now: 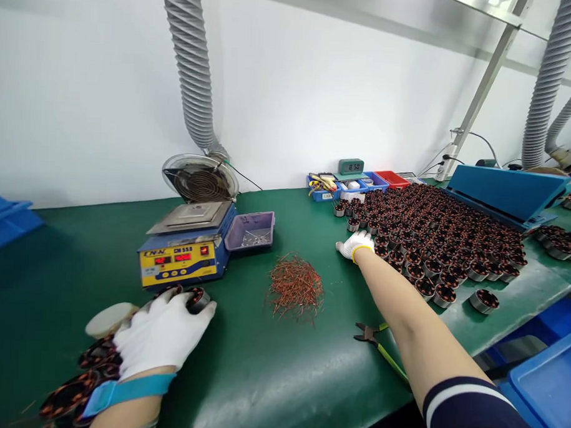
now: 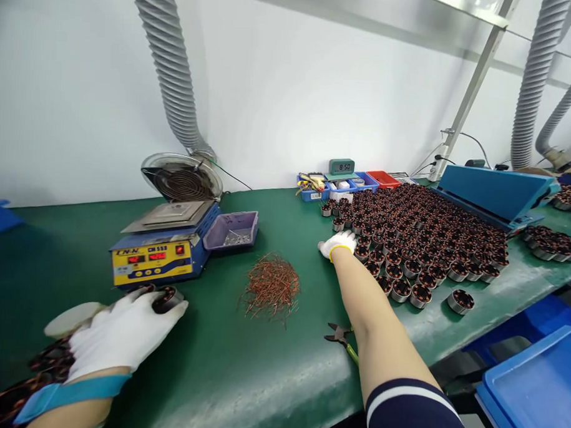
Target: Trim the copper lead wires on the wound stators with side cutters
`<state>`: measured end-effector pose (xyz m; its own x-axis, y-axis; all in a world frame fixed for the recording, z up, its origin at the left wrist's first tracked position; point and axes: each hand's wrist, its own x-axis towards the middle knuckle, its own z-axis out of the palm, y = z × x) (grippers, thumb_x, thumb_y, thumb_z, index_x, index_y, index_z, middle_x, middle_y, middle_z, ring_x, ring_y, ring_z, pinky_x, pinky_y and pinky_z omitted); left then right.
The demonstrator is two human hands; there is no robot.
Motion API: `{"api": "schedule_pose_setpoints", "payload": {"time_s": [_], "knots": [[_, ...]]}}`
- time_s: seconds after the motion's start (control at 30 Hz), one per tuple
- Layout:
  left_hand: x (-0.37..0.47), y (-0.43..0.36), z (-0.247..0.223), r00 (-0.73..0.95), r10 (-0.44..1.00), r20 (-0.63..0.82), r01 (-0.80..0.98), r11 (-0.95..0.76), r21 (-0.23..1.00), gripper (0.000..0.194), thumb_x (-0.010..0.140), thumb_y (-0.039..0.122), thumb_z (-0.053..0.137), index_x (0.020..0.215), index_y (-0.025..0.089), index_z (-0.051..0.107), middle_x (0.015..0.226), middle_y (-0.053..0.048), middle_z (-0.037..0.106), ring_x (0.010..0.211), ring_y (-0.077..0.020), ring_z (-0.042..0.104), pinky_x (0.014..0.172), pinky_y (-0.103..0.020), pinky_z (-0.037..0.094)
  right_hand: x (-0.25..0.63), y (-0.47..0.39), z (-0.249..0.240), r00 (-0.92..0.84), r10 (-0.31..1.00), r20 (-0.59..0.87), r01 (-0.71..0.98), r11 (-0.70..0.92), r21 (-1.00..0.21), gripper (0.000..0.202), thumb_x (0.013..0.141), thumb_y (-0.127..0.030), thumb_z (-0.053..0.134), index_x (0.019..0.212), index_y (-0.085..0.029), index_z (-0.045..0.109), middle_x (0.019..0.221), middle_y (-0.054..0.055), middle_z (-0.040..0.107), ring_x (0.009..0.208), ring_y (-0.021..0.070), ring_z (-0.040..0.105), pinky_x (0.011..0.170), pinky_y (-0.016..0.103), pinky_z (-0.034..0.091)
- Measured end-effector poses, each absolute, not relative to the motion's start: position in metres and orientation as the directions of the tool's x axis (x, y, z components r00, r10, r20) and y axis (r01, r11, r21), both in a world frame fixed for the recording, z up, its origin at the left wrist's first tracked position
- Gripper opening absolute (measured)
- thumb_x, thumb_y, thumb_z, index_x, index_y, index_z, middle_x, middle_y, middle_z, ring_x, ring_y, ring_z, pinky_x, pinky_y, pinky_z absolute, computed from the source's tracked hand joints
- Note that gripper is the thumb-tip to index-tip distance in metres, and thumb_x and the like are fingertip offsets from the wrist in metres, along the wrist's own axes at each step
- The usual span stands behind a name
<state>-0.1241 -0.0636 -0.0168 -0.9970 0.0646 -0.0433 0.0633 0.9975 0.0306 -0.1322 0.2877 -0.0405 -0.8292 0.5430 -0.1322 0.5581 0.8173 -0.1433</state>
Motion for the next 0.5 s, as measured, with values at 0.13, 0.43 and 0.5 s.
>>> {"api": "schedule_pose_setpoints", "payload": {"time_s": [0.13,0.43,0.5], "knots": [[-0.129,-0.068,-0.024,-0.999,0.040,-0.023,0.039,0.997,0.061,0.053,0.085,0.054,0.044,0.114,0.014,0.062,0.142,-0.021,0.047,0.125,-0.0475,0.046,0.098,-0.056,0.037,-0.114,0.290,-0.052,-0.914,0.374,-0.156,0.396,0.906,-0.147,0.063,0.090,-0.053,0.056,0.140,-0.017,0.044,0.150,0.015,0.036,0.136,0.0340,0.035,0.110,0.057,0.028],[-0.109,-0.052,-0.015,-0.942,0.085,0.325,0.142,0.977,0.156,0.037,0.087,0.044,0.046,0.089,0.011,0.063,0.134,-0.022,0.050,0.130,-0.0472,0.040,0.100,-0.066,0.036,-0.044,0.245,-0.031,-0.984,-0.097,-0.151,-0.041,0.940,-0.338,0.079,0.091,-0.060,0.044,0.150,-0.009,0.030,0.156,0.019,0.025,0.144,0.0301,0.025,0.114,0.041,0.029],[-0.095,-0.045,-0.011,-0.930,0.138,0.342,0.255,0.910,0.327,0.028,0.084,0.042,0.051,0.085,0.015,0.060,0.122,-0.016,0.060,0.116,-0.0355,0.055,0.099,-0.052,0.044,-0.020,0.242,-0.019,-0.993,-0.052,-0.102,-0.011,0.929,-0.369,0.075,0.092,-0.056,0.043,0.150,-0.010,0.030,0.156,0.019,0.026,0.143,0.0325,0.026,0.113,0.048,0.030]]}}
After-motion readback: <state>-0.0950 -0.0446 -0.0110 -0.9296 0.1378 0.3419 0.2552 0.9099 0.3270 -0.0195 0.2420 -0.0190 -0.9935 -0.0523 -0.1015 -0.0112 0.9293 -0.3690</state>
